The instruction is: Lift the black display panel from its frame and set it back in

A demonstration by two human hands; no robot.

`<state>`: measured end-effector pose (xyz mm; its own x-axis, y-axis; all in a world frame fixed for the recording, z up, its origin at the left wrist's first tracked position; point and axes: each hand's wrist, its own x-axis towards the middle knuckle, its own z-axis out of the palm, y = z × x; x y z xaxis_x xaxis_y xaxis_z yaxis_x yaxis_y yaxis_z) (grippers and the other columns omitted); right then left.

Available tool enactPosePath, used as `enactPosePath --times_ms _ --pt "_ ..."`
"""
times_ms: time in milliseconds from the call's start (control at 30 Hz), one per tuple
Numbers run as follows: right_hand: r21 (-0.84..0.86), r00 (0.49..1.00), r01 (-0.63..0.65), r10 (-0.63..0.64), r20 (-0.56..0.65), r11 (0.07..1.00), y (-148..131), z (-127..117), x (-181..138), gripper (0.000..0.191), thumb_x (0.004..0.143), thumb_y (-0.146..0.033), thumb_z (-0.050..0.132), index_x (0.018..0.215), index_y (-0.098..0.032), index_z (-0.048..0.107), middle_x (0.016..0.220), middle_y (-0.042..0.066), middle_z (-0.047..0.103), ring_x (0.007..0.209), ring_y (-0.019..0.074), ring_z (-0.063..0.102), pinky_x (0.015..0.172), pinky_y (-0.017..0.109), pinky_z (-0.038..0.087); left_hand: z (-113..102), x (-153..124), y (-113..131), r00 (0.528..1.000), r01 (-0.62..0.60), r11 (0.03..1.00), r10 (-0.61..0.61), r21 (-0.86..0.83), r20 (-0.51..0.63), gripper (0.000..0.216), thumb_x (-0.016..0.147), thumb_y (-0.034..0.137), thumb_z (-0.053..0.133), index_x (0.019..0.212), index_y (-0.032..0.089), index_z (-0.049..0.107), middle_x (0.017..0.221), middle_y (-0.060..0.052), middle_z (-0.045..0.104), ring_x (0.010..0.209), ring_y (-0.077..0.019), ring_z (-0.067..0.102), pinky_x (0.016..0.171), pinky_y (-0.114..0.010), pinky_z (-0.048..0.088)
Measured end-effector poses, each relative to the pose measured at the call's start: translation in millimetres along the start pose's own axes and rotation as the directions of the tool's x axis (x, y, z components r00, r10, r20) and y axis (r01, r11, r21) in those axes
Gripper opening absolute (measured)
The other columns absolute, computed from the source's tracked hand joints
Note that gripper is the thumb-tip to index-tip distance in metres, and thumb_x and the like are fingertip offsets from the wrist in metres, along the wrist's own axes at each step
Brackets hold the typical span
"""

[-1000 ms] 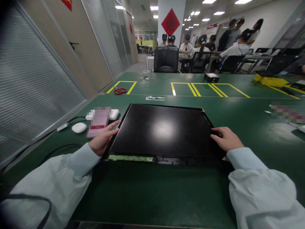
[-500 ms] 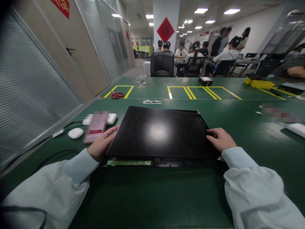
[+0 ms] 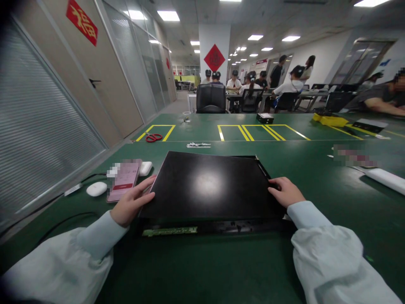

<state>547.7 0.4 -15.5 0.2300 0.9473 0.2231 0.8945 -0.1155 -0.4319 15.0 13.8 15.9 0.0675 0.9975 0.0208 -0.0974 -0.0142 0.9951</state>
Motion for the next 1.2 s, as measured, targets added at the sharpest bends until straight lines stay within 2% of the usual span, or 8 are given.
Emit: enactPosePath --times_ms 267,400,567,733,800,900,1067,1200 --pt "0.067 0.999 -0.046 0.047 -0.006 0.997 6 2 3 0.047 0.069 -0.052 0.06 0.101 -0.021 0.077 0.091 0.009 0.069 0.078 0.0274 0.066 0.084 0.048 0.057 13 -7 10 0.987 -0.007 0.985 0.034 -0.171 0.16 0.066 0.067 0.035 0.099 0.129 0.022 0.079 0.144 -0.014 0.072 0.151 -0.0423 0.049 0.128 -0.054 0.036" --pt "0.26 0.987 -0.143 0.157 -0.032 0.955 2 -2 4 0.048 0.066 -0.053 0.066 0.102 -0.022 0.076 0.1 0.011 0.075 0.085 0.0296 0.069 0.093 0.052 0.056 12 -9 12 0.981 -0.109 0.983 0.13 -0.15 0.143 0.061 0.07 0.029 0.098 0.128 0.025 0.079 0.162 -0.01 0.057 0.159 -0.0385 0.036 0.132 -0.048 0.029" --pt "0.556 0.936 -0.307 0.351 0.028 0.773 -22 -13 -3 0.032 0.061 -0.047 0.079 0.085 -0.025 0.073 0.101 0.009 0.079 0.113 0.0372 0.071 0.106 0.05 0.052 6 -10 13 0.972 -0.182 0.976 0.196 -0.117 0.129 0.063 0.07 0.026 0.096 0.13 0.024 0.078 0.162 -0.012 0.056 0.16 -0.0378 0.034 0.132 -0.047 0.03" --pt "0.854 0.965 -0.15 0.262 0.016 0.498 -42 -30 -15 0.05 0.06 -0.037 0.081 0.109 -0.029 0.069 0.127 0.008 0.077 0.129 0.0352 0.067 0.113 0.048 0.05 10 -9 16 0.983 -0.152 0.973 0.167 -0.176 0.077 0.073 0.066 0.023 0.096 0.135 0.025 0.073 0.149 -0.011 0.068 0.155 -0.0388 0.044 0.128 -0.051 0.038" --pt "0.854 0.982 -0.132 0.186 0.042 0.504 -49 -37 -24 0.072 0.067 -0.034 0.077 0.137 -0.038 0.06 0.153 0.003 0.063 0.137 0.0326 0.063 0.107 0.048 0.055 13 -8 18 0.978 -0.201 0.963 0.208 -0.18 0.023 0.075 0.064 0.021 0.096 0.134 0.026 0.073 0.151 -0.01 0.066 0.156 -0.0371 0.041 0.129 -0.05 0.036" --pt "0.844 0.971 -0.189 0.226 0.083 0.502 -59 -44 -36 0.078 0.077 -0.037 0.072 0.151 -0.044 0.05 0.156 0.005 0.061 0.129 0.0334 0.069 0.097 0.049 0.06 15 -10 24 0.971 -0.24 0.956 0.236 -0.169 -0.047 0.075 0.062 0.018 0.094 0.134 0.028 0.073 0.154 -0.006 0.064 0.158 -0.0346 0.039 0.13 -0.047 0.032" --pt "0.788 0.981 -0.149 0.188 0.043 0.597 -57 -54 -35 0.073 0.078 -0.046 0.074 0.148 -0.035 0.055 0.146 0.011 0.068 0.125 0.0365 0.07 0.096 0.048 0.061 10 -12 34 0.991 -0.117 0.964 0.128 -0.239 0.03 0.064 0.07 0.032 0.086 0.132 0.024 0.073 0.147 -0.009 0.068 0.149 -0.0376 0.049 0.12 -0.047 0.044" --pt "0.774 0.976 -0.119 0.218 -0.025 0.622 -45 -62 -25 0.073 0.073 -0.048 0.079 0.141 -0.033 0.06 0.141 0.013 0.07 0.123 0.0377 0.07 0.095 0.05 0.06 2 -4 30 1.0 -0.015 0.948 0.007 -0.319 -0.025 0.06 0.067 0.022 0.082 0.126 0.028 0.072 0.128 -0.006 0.074 0.128 -0.028 0.064 0.111 -0.041 0.05"
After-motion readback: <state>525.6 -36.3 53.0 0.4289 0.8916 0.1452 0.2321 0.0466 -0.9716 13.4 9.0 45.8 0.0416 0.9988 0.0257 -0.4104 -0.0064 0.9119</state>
